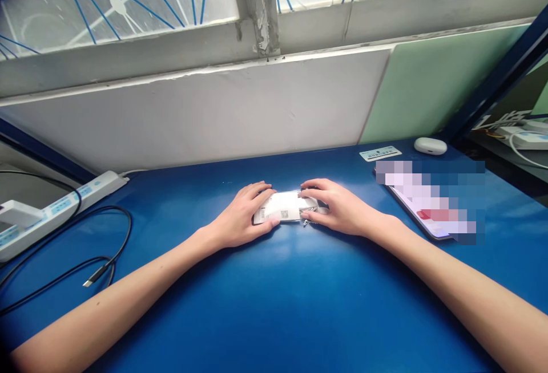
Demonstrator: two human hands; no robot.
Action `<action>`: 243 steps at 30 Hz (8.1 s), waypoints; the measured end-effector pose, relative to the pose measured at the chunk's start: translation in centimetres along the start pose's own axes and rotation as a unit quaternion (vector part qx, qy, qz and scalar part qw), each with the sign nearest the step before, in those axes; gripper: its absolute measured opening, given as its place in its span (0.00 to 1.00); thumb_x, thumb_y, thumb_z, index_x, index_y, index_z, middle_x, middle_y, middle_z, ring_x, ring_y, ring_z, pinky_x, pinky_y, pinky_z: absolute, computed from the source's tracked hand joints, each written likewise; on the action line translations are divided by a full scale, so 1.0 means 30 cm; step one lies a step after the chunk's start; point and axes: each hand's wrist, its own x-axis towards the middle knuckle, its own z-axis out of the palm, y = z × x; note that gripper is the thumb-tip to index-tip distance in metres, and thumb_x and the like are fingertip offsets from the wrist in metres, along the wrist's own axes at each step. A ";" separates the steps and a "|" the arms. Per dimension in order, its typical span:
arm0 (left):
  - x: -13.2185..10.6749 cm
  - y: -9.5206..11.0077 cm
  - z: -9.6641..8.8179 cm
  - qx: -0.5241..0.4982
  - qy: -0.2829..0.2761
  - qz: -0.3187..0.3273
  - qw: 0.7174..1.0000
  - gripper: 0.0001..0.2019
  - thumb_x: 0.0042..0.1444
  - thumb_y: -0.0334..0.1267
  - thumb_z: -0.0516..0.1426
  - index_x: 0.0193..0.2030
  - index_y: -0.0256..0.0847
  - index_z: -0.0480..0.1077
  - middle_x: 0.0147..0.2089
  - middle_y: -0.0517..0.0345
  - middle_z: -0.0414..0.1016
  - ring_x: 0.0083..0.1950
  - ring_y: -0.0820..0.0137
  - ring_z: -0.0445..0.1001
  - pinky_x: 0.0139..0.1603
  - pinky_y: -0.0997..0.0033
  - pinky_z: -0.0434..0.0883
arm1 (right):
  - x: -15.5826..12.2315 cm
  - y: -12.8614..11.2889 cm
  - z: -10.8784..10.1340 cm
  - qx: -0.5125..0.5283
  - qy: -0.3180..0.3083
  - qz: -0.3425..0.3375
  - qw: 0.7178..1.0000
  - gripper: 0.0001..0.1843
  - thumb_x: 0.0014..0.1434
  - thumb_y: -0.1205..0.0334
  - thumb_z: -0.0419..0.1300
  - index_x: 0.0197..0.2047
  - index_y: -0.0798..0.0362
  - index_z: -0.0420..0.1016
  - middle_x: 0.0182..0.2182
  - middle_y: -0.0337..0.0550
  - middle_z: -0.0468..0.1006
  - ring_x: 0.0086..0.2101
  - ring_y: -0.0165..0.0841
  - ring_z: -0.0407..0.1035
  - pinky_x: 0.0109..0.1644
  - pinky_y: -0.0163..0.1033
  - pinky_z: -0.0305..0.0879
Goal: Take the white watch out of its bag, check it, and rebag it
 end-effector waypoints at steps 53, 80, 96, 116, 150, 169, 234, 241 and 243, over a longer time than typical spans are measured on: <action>0.002 0.059 -0.011 -0.051 0.123 -0.090 0.987 0.29 0.61 0.54 0.57 0.61 0.34 0.62 0.71 0.32 0.55 0.73 0.47 0.55 0.67 0.45 0.63 | -0.014 0.044 -0.082 -0.132 0.085 -0.039 0.987 0.11 0.64 0.56 0.57 0.45 0.51 0.76 0.30 0.45 0.79 0.29 0.37 0.73 0.33 0.40 0.68; 0.015 0.293 -0.113 -0.633 0.053 -0.110 0.765 0.11 0.69 0.40 0.52 0.41 0.36 0.71 0.34 0.53 0.79 0.38 0.66 0.81 0.46 0.62 0.77 | 0.230 -0.229 -0.139 0.575 0.134 0.096 0.802 0.16 0.56 0.52 0.69 0.44 0.51 0.81 0.27 0.36 0.77 0.19 0.22 0.62 0.23 0.31 0.65; 0.043 0.262 -0.074 -0.769 -0.029 -0.177 0.614 0.16 0.63 0.47 0.61 0.41 0.31 0.74 0.34 0.49 0.79 0.35 0.64 0.81 0.42 0.63 0.78 | 0.256 -0.238 -0.070 0.721 -0.099 0.122 0.675 0.21 0.68 0.50 0.51 0.50 0.51 0.81 0.45 0.46 0.85 0.46 0.39 0.77 0.55 0.44 0.69; 0.052 0.242 -0.061 -0.781 -0.075 -0.190 0.590 0.19 0.62 0.50 0.61 0.40 0.30 0.74 0.36 0.45 0.80 0.36 0.63 0.82 0.43 0.64 0.78 | 0.261 -0.267 -0.071 0.746 -0.031 0.144 0.649 0.21 0.71 0.55 0.46 0.50 0.55 0.78 0.43 0.47 0.85 0.43 0.36 0.78 0.53 0.43 0.70; 0.044 0.249 -0.037 -0.786 -0.094 -0.196 0.578 0.22 0.64 0.55 0.56 0.39 0.33 0.72 0.33 0.48 0.78 0.33 0.64 0.80 0.36 0.68 0.75 | 0.272 -0.258 -0.068 0.766 0.003 0.217 0.606 0.21 0.71 0.56 0.46 0.49 0.56 0.77 0.36 0.48 0.83 0.33 0.34 0.76 0.44 0.40 0.73; 0.029 0.235 -0.045 -0.820 -0.099 -0.157 0.541 0.19 0.66 0.55 0.51 0.44 0.38 0.69 0.27 0.58 0.75 0.22 0.69 0.74 0.28 0.68 0.75 | 0.270 -0.239 -0.080 0.715 0.039 0.169 0.677 0.10 0.64 0.57 0.62 0.43 0.53 0.80 0.33 0.42 0.82 0.31 0.30 0.76 0.36 0.33 0.75; 0.022 0.230 -0.087 -0.614 0.077 -0.188 0.763 0.13 0.60 0.42 0.63 0.46 0.36 0.70 0.35 0.54 0.77 0.41 0.65 0.78 0.48 0.64 0.74 | 0.245 -0.302 -0.078 0.462 0.185 0.095 0.862 0.11 0.59 0.52 0.67 0.40 0.49 0.83 0.32 0.42 0.81 0.31 0.33 0.74 0.32 0.37 0.71; 0.003 0.235 -0.111 -0.613 -0.093 -0.082 0.781 0.21 0.67 0.53 0.53 0.44 0.35 0.75 0.29 0.55 0.75 0.37 0.66 0.77 0.52 0.62 0.72 | 0.244 -0.324 -0.076 0.469 0.165 0.133 0.858 0.10 0.59 0.52 0.65 0.34 0.50 0.82 0.50 0.48 0.80 0.47 0.42 0.76 0.41 0.40 0.74; -0.002 0.242 -0.118 -0.620 -0.135 -0.077 0.769 0.22 0.68 0.52 0.51 0.50 0.35 0.74 0.26 0.58 0.73 0.36 0.65 0.77 0.54 0.60 0.71 | 0.248 -0.319 -0.075 0.566 0.077 0.155 0.806 0.12 0.62 0.51 0.62 0.40 0.49 0.81 0.46 0.48 0.83 0.46 0.41 0.77 0.46 0.42 0.74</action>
